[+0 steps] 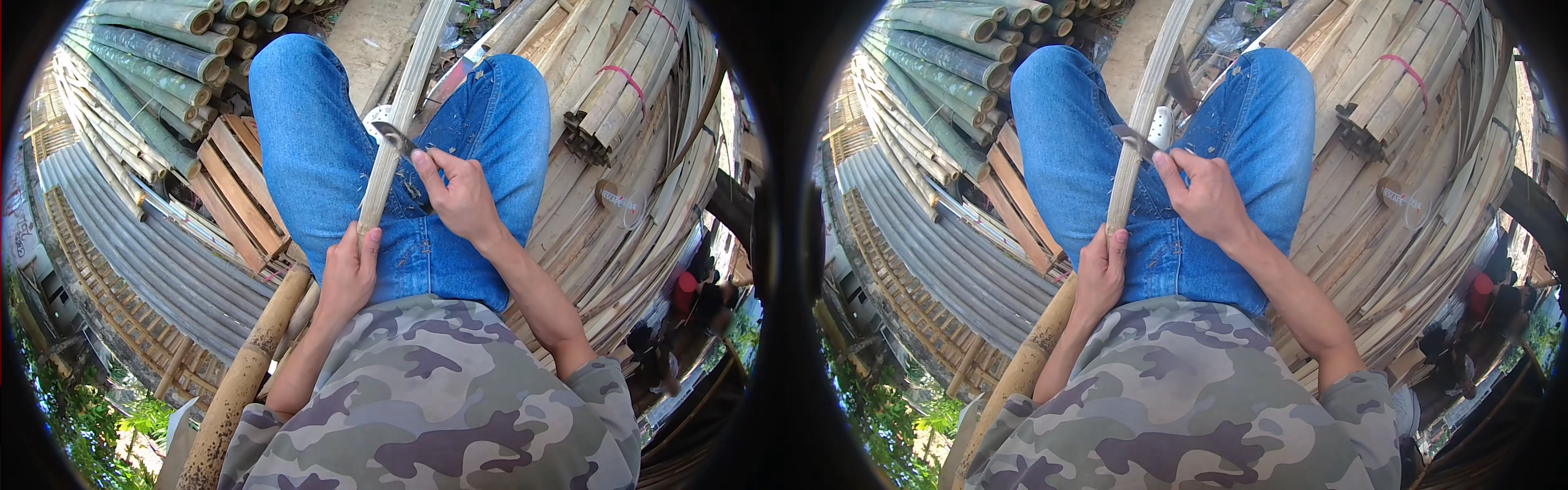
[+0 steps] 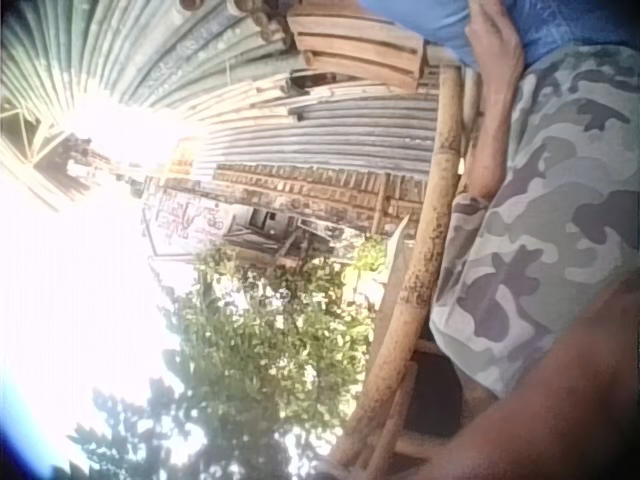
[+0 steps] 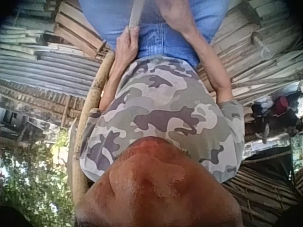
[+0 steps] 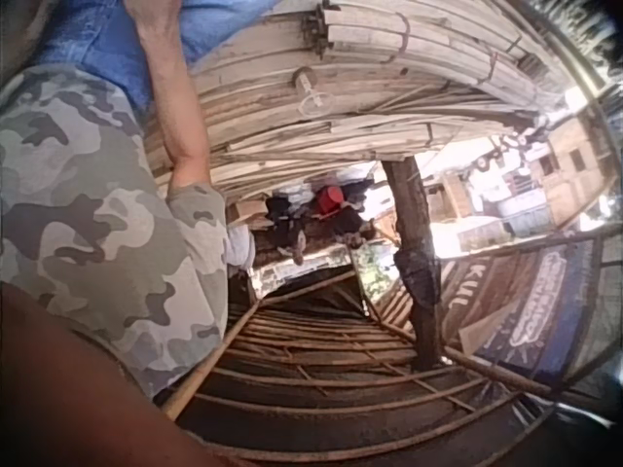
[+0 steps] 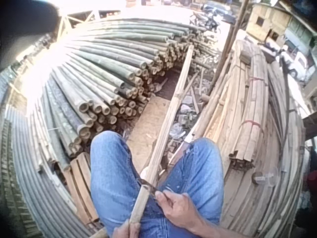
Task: Carving and smoothing a strip of bamboo with a small hand knife.
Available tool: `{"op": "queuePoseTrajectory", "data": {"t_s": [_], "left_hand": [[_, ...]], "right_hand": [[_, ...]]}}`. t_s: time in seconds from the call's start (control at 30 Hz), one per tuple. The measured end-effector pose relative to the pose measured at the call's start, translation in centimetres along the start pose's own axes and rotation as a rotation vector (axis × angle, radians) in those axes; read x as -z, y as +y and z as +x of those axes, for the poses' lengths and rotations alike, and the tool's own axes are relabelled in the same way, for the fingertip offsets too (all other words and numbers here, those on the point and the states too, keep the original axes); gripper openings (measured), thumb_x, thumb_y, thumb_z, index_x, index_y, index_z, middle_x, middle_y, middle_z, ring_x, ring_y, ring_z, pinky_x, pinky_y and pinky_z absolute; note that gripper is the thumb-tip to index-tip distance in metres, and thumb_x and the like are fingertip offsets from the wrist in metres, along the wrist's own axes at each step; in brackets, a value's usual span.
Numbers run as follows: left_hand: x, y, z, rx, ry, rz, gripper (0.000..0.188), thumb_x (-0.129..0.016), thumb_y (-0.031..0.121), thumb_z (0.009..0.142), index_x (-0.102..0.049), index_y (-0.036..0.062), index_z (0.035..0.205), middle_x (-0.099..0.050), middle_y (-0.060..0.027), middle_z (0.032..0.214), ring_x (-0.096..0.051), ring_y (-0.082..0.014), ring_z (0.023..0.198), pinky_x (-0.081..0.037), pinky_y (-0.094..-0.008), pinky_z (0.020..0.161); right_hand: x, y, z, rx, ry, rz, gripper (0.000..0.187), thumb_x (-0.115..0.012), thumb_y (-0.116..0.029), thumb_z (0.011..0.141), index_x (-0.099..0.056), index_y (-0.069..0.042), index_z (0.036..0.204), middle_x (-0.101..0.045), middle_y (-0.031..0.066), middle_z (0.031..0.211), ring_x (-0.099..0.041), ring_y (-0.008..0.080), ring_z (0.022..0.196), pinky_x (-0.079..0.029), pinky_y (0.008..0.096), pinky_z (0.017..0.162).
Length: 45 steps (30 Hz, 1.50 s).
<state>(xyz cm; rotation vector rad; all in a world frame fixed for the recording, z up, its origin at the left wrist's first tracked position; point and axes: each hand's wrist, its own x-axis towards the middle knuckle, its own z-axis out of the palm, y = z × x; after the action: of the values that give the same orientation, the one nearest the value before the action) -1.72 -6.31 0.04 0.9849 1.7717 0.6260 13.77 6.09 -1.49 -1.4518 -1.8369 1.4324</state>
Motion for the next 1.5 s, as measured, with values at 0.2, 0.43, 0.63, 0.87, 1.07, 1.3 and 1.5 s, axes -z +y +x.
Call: {"op": "queuePoseTrajectory", "data": {"t_s": [0.2,0.43,0.63,0.87,1.07,1.3,1.5], "left_hand": [[0.0,-0.4,0.0,-0.086,0.041,-0.004,0.029,-0.051,0.025,0.102,-0.057,-0.0032,0.1,-0.052,-0.0179,0.059,-0.05,-0.028,0.048,-0.039,-0.0396,0.051],[0.1,-0.1,-0.1,-0.023,0.006,-0.017,0.029,-0.051,0.026,0.102,-0.056,-0.002,0.096,-0.049,-0.0156,0.056,-0.046,-0.0207,0.047,-0.036,-0.0382,0.049],[0.0,0.1,-0.3,-0.009,0.021,-0.031,0.031,-0.051,0.027,0.102,-0.053,-0.0013,0.09,-0.047,-0.0144,0.053,-0.044,-0.0218,0.045,-0.035,-0.0385,0.048],[0.0,0.2,0.1,-0.029,0.011,-0.018,0.031,-0.051,0.027,0.102,-0.052,-0.0014,0.089,-0.047,-0.0146,0.054,-0.045,-0.0229,0.045,-0.035,-0.0387,0.048],[0.0,0.4,0.0,-0.02,0.011,-0.022,0.029,-0.052,0.026,0.102,-0.053,-0.0016,0.091,-0.05,-0.0159,0.057,-0.049,-0.0257,0.047,-0.037,-0.0391,0.049],[0.1,0.5,-0.2,-0.016,0.028,-0.008,0.028,-0.053,0.024,0.101,-0.053,-0.0022,0.091,-0.053,-0.0187,0.057,-0.053,-0.0312,0.047,-0.039,-0.0406,0.049],[-0.2,0.7,-0.2,-0.04,0.066,0.053,0.03,-0.054,0.024,0.1,-0.052,-0.0019,0.086,-0.054,-0.0212,0.057,-0.055,-0.0384,0.049,-0.039,-0.0422,0.048]], "right_hand": [[-1.5,-0.7,-2.7,-0.024,-0.085,0.09,0.039,-0.056,-0.027,0.099,-0.055,0.002,0.072,-0.048,0.021,0.056,-0.044,0.0342,0.046,-0.036,0.0407,0.047],[2.4,-0.4,5.2,0.133,0.135,-0.019,0.04,-0.056,-0.03,0.098,-0.06,0.004,0.077,-0.049,0.018,0.056,-0.045,0.0222,0.047,-0.039,0.0367,0.049],[1.4,-1.0,4.5,0.09,0.081,-0.034,0.039,-0.056,-0.029,0.098,-0.06,0.002,0.075,-0.05,0.0179,0.053,-0.051,0.0262,0.045,-0.04,0.0388,0.048],[0.9,-1.1,2.5,0.03,0.075,-0.052,0.038,-0.055,-0.028,0.099,-0.059,0.001,0.076,-0.052,0.0201,0.055,-0.056,0.0353,0.048,-0.04,0.0409,0.048],[-1.9,-0.7,-1.7,0.022,-0.101,0.034,0.038,-0.056,-0.027,0.098,-0.056,0.001,0.073,-0.05,0.0204,0.054,-0.05,0.0384,0.048,-0.038,0.0429,0.046],[0.7,-1.3,0.6,0.01,0.03,0.011,0.039,-0.056,-0.029,0.098,-0.058,0.002,0.076,-0.048,0.0189,0.057,-0.044,0.0272,0.046,-0.038,0.0386,0.049],[3.5,-1.6,8.1,0.138,0.082,-0.16,0.044,-0.053,-0.036,0.098,-0.063,0.003,0.079,-0.055,0.0193,0.059,-0.055,0.0329,0.052,-0.042,0.0416,0.053]]}}
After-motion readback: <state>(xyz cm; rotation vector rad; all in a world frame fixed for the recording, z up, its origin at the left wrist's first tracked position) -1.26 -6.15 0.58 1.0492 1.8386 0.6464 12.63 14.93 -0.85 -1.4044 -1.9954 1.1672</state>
